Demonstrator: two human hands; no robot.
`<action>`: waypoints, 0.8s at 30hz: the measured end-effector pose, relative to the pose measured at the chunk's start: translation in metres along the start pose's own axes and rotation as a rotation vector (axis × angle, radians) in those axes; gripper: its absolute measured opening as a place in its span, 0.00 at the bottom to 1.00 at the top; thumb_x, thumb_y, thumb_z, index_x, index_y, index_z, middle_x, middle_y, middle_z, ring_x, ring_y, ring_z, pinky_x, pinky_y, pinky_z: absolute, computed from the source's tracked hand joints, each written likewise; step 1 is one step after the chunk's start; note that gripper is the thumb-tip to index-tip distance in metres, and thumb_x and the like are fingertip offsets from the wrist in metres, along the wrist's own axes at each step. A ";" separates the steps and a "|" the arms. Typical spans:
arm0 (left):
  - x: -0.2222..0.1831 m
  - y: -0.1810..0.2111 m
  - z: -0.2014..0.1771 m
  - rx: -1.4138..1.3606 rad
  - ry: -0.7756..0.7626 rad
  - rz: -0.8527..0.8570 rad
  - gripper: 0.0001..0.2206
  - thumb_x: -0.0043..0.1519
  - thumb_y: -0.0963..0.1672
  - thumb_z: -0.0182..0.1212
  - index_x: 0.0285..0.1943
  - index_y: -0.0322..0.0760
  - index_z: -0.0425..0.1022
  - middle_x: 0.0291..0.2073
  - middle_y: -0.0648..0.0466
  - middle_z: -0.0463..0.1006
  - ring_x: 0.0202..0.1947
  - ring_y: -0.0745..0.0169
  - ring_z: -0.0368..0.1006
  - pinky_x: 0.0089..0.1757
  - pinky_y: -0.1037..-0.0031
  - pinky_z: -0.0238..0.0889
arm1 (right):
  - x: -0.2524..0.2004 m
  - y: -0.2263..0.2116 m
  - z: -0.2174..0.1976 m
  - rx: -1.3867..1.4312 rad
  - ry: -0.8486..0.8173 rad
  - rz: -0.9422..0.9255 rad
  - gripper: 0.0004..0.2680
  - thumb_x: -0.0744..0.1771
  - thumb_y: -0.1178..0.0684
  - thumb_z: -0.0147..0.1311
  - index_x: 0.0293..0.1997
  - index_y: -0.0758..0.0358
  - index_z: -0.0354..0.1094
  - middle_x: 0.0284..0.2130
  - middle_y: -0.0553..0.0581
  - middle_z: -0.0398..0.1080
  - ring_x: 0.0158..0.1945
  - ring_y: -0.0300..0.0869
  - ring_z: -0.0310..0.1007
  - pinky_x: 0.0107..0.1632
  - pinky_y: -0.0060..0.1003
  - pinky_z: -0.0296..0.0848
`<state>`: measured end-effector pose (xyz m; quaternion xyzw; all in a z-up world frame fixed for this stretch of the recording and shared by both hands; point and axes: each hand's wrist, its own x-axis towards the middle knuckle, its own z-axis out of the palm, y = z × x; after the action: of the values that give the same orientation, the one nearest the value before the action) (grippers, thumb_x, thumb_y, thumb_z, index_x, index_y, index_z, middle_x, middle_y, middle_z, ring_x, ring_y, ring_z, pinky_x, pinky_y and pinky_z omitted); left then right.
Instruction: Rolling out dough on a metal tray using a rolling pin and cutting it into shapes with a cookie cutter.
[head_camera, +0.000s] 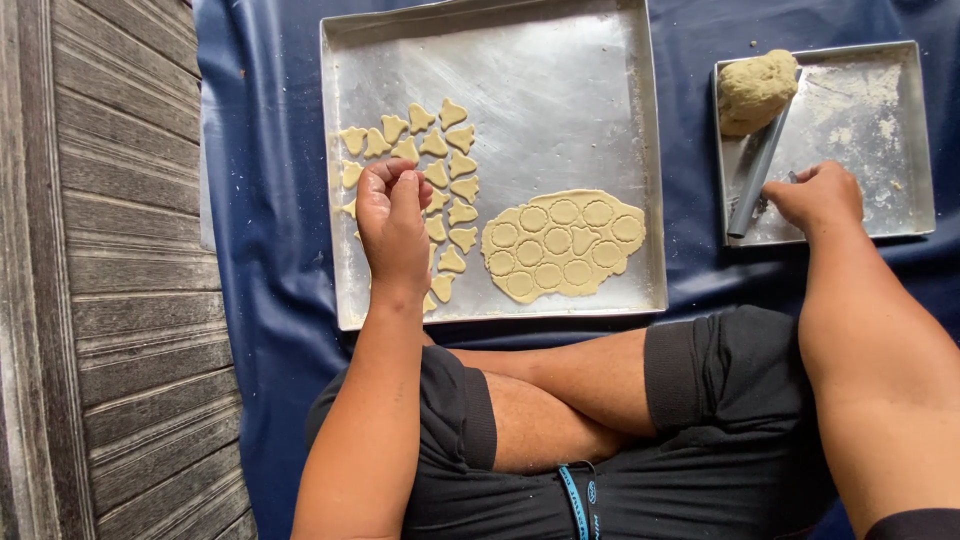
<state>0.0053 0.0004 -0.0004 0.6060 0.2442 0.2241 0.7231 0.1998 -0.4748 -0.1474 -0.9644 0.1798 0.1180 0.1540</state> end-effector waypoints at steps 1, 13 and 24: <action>0.000 0.001 0.000 0.011 0.003 -0.002 0.08 0.65 0.42 0.51 0.50 0.34 0.71 0.39 0.53 0.73 0.40 0.69 0.69 0.47 0.78 0.68 | 0.001 0.001 0.001 0.004 0.003 -0.002 0.18 0.62 0.47 0.67 0.48 0.72 0.73 0.40 0.71 0.76 0.40 0.57 0.76 0.42 0.51 0.74; 0.002 -0.002 -0.002 -0.027 -0.002 -0.003 0.08 0.65 0.41 0.52 0.50 0.33 0.70 0.39 0.52 0.73 0.39 0.69 0.69 0.46 0.79 0.68 | 0.007 0.007 0.005 0.029 0.041 -0.024 0.19 0.63 0.45 0.66 0.50 0.75 0.73 0.42 0.72 0.75 0.43 0.59 0.76 0.45 0.52 0.75; 0.002 -0.002 -0.001 -0.040 -0.009 0.013 0.08 0.64 0.41 0.52 0.49 0.33 0.70 0.39 0.53 0.73 0.39 0.69 0.69 0.46 0.78 0.68 | -0.011 0.004 0.003 -0.027 -0.166 -0.267 0.20 0.60 0.60 0.66 0.59 0.72 0.73 0.45 0.70 0.76 0.43 0.59 0.77 0.46 0.51 0.75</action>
<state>0.0061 0.0025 -0.0031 0.5941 0.2322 0.2309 0.7348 0.1879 -0.4743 -0.1487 -0.9686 0.0351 0.1783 0.1697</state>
